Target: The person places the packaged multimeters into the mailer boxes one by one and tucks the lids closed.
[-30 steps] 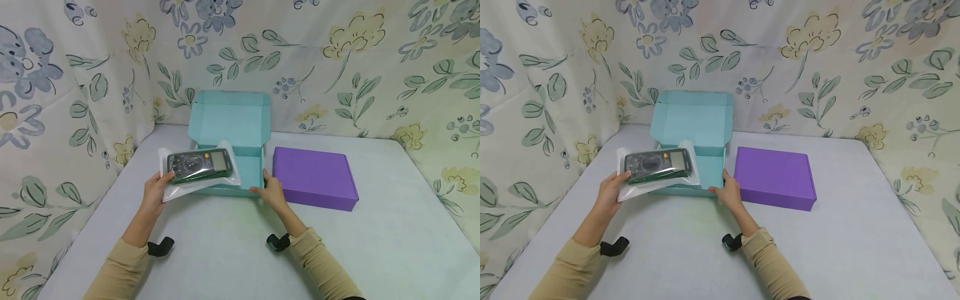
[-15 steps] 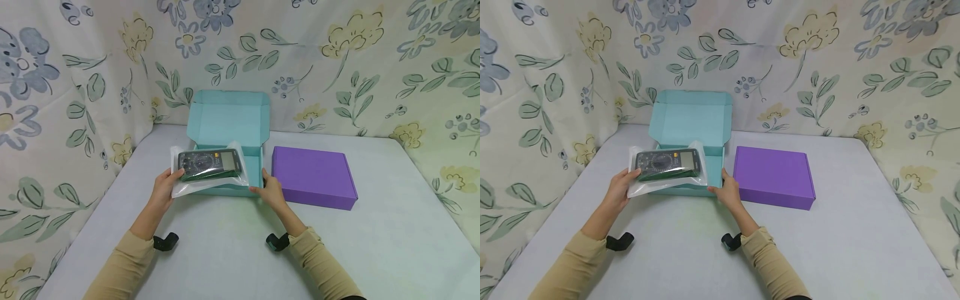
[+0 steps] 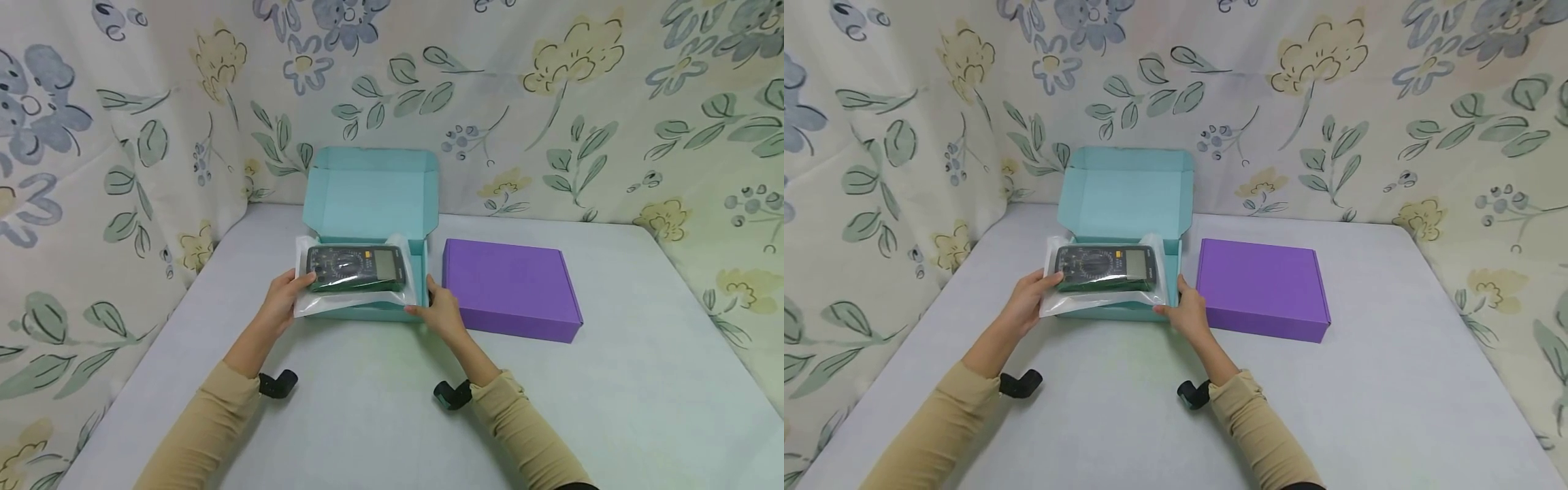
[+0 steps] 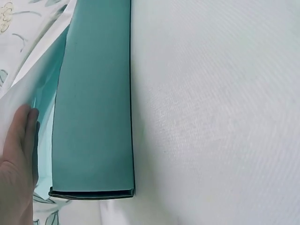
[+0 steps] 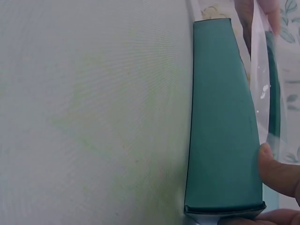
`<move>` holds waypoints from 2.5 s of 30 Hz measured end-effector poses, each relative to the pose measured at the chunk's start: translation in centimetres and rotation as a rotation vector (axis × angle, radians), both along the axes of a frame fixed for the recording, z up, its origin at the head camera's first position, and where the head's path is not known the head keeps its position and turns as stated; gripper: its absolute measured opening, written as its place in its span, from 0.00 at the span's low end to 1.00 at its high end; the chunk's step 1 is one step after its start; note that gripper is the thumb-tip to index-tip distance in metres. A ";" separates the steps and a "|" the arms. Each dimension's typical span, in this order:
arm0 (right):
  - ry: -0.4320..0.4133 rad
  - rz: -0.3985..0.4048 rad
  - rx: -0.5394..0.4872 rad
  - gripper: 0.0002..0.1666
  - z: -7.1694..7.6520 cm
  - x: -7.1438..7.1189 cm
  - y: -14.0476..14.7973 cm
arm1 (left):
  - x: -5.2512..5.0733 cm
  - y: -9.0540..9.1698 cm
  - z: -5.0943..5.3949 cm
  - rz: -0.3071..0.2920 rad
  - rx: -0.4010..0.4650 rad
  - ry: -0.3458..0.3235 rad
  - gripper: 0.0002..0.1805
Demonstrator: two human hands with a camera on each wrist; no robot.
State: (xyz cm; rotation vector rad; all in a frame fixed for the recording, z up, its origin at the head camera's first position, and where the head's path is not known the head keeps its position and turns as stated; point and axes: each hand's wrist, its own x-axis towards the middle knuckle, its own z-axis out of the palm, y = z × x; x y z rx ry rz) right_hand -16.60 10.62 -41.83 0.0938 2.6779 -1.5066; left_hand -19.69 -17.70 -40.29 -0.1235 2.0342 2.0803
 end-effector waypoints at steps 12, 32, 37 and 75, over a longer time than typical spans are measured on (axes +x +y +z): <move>-0.001 0.009 0.001 0.52 0.0 0.1 0.1 | -1.0 0.4 -0.3 -0.097 -0.036 0.021 0.32; -0.003 0.050 0.025 0.54 0.0 0.0 0.3 | -2.5 1.4 -0.7 -0.134 -0.067 -0.048 0.31; -0.028 0.049 0.021 0.54 0.2 -0.1 0.1 | -2.8 1.7 -0.7 -0.131 -0.084 -0.066 0.31; -0.036 0.027 0.026 0.55 0.4 0.0 0.0 | -3.4 4.0 -0.4 -0.141 -1.073 0.332 0.15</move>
